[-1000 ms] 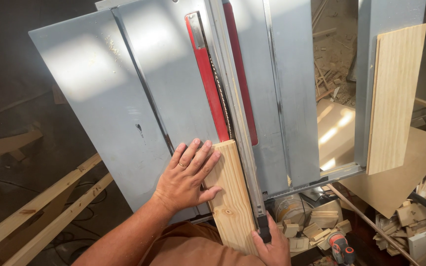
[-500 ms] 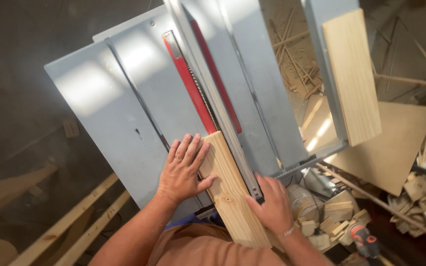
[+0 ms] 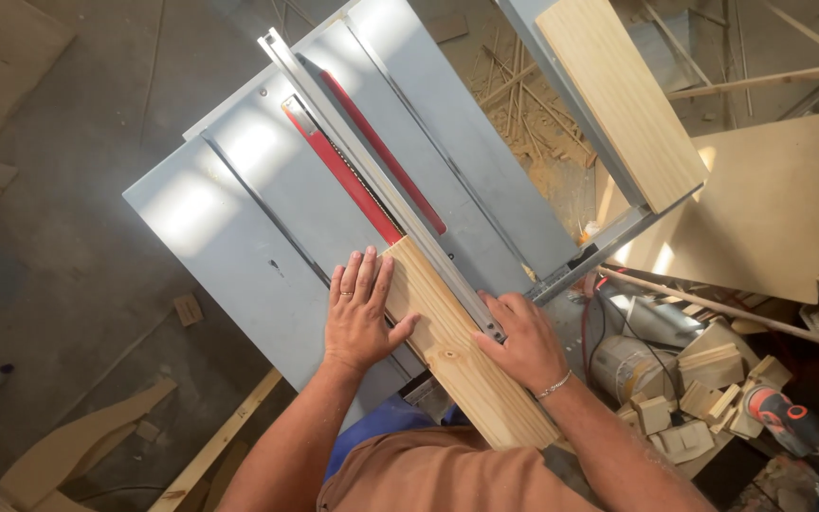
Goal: Cutting wooden boards using a table saw and adjusting the fence for precision
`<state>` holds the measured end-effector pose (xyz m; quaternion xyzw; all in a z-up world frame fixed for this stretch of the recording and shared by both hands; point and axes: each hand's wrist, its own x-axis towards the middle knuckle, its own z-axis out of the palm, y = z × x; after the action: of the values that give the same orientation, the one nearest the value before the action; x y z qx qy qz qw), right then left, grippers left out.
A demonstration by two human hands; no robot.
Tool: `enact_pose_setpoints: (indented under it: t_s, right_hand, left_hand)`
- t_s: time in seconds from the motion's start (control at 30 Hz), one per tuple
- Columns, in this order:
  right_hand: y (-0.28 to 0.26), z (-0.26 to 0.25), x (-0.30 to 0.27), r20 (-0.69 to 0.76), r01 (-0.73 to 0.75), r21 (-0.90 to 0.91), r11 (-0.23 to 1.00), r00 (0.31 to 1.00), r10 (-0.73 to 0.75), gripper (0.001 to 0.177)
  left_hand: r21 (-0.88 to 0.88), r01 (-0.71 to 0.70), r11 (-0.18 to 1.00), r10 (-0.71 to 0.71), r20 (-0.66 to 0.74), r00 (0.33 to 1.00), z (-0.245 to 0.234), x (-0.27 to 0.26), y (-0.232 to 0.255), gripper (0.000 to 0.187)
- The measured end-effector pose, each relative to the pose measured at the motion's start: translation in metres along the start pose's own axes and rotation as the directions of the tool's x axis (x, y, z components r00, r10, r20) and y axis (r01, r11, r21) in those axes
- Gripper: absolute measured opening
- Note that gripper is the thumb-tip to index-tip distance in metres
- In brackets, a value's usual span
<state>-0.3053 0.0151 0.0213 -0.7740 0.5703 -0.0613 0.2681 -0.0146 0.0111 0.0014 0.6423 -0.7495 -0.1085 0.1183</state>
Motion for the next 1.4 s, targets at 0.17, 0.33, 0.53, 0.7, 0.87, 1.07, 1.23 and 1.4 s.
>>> enact_pose_setpoints:
  t_s: [0.17,0.33,0.53,0.7,0.87,1.07,1.23,1.4]
  right_hand:
    - [0.003,0.009,-0.004,-0.002,-0.028,-0.059,0.998,1.000,0.028,0.066]
    - [-0.001,0.014,-0.005,0.001,-0.051,-0.099,0.994,0.999,0.051,0.067]
    - [-0.023,-0.002,-0.054,-0.261,0.002,-0.119,0.993,0.965,-0.033,0.080]
    - [-0.017,0.032,-0.183,-0.567,-0.263,0.196,0.944,0.756,0.329,0.048]
    - [-0.015,0.043,-0.218,0.374,-0.772,0.614,0.161,0.465,0.802,0.081]
    - [-0.030,0.036,-0.191,0.661,-0.852,0.482,0.204,0.506,0.554,0.091]
    - [-0.052,0.026,-0.153,0.527,-0.631,0.321,0.706,0.738,0.421,0.078]
    - [-0.034,-0.011,-0.122,-0.412,-0.153,-0.042,0.987,0.903,0.122,0.042]
  left_hand:
    - [0.019,-0.007,1.000,0.007,0.007,1.000,0.005,-0.002,-0.002,0.102]
    - [0.019,-0.024,1.000,0.024,0.005,1.000,0.004,-0.002,-0.002,0.102]
    - [0.021,-0.023,1.000,0.023,0.005,1.000,0.000,-0.003,0.001,0.103]
    - [-0.046,-0.072,0.996,0.071,-0.031,0.997,-0.008,-0.004,0.000,0.093]
    - [-0.109,-0.096,0.989,0.085,-0.102,0.991,-0.016,-0.011,-0.001,0.089]
    - [-0.199,0.163,0.966,-0.196,-0.159,0.968,-0.030,-0.019,-0.038,0.068]
    - [-0.022,0.481,0.877,-0.481,-0.075,0.874,-0.052,0.004,-0.025,0.080]
    - [-0.401,0.060,0.914,-0.136,-0.162,0.977,-0.040,0.024,0.060,0.086]
